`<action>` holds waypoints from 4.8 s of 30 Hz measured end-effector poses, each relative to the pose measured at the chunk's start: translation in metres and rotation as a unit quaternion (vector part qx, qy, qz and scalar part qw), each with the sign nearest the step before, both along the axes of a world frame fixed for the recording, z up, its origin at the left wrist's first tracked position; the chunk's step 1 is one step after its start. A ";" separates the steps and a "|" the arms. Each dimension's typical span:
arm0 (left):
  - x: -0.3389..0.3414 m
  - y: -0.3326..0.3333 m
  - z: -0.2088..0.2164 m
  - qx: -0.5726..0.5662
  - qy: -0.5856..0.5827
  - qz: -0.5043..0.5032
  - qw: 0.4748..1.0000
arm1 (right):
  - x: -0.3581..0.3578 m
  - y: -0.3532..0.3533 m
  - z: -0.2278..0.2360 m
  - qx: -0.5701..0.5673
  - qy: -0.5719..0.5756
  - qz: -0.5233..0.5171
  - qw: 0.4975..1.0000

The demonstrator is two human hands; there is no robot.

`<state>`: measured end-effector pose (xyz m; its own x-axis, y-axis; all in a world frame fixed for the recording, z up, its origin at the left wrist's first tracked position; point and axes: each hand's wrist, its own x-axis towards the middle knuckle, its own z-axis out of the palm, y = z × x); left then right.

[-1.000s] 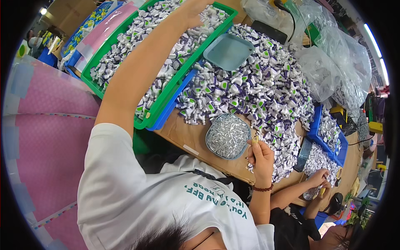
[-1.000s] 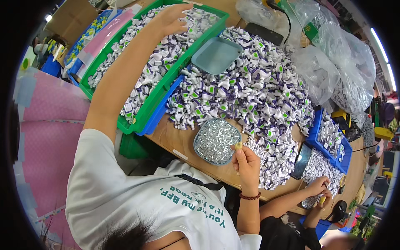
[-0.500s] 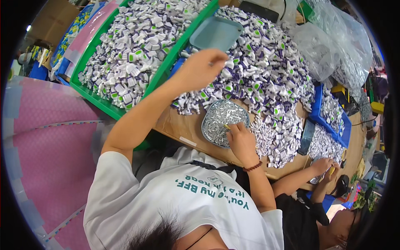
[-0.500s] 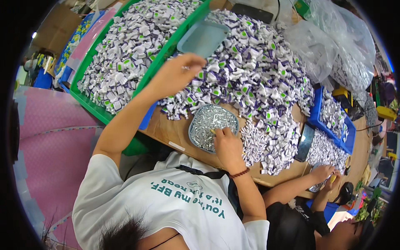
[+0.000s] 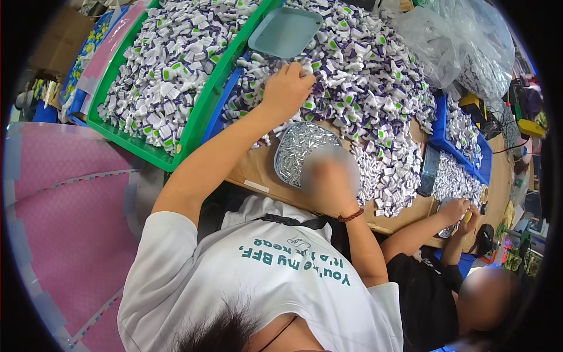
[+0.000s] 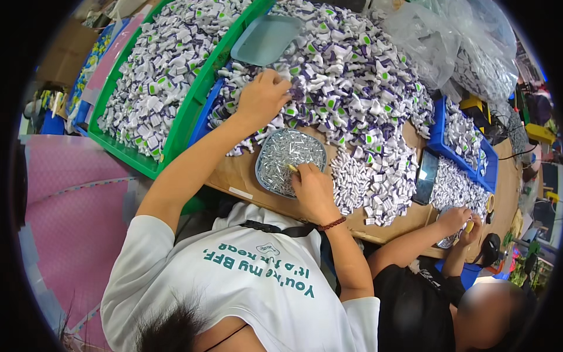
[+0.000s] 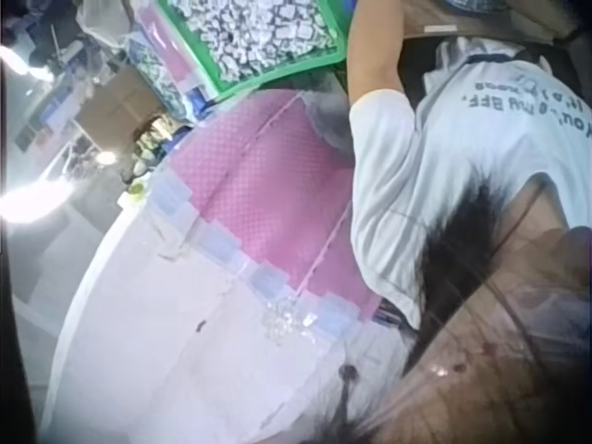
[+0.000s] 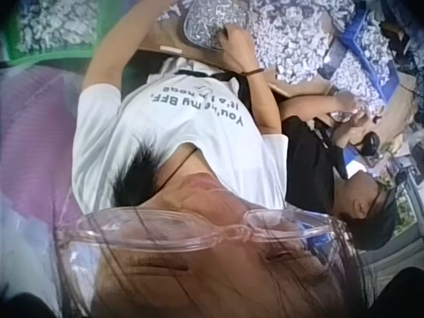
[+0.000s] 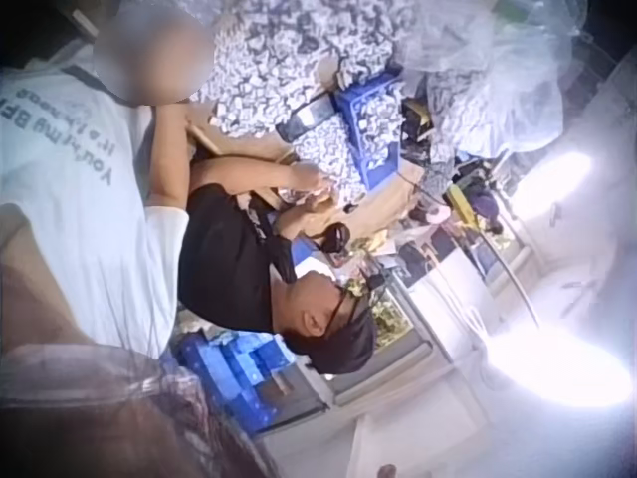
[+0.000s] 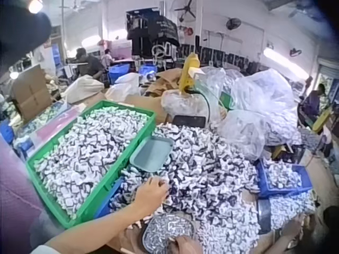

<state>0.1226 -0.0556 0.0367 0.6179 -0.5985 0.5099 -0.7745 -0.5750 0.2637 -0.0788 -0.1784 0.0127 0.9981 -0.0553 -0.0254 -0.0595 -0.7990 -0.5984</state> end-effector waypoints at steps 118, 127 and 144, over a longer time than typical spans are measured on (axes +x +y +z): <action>-0.127 0.035 0.043 -0.303 0.748 -0.130 0.575 | -0.016 -0.005 0.049 0.216 -0.135 -0.046 0.966; -0.128 0.037 0.036 -0.245 0.615 -0.225 0.715 | -0.018 -0.009 0.060 0.265 -0.099 -0.039 0.958; -0.134 0.040 0.024 -0.365 0.736 -0.196 0.536 | -0.017 -0.011 0.069 0.161 -0.208 0.050 0.963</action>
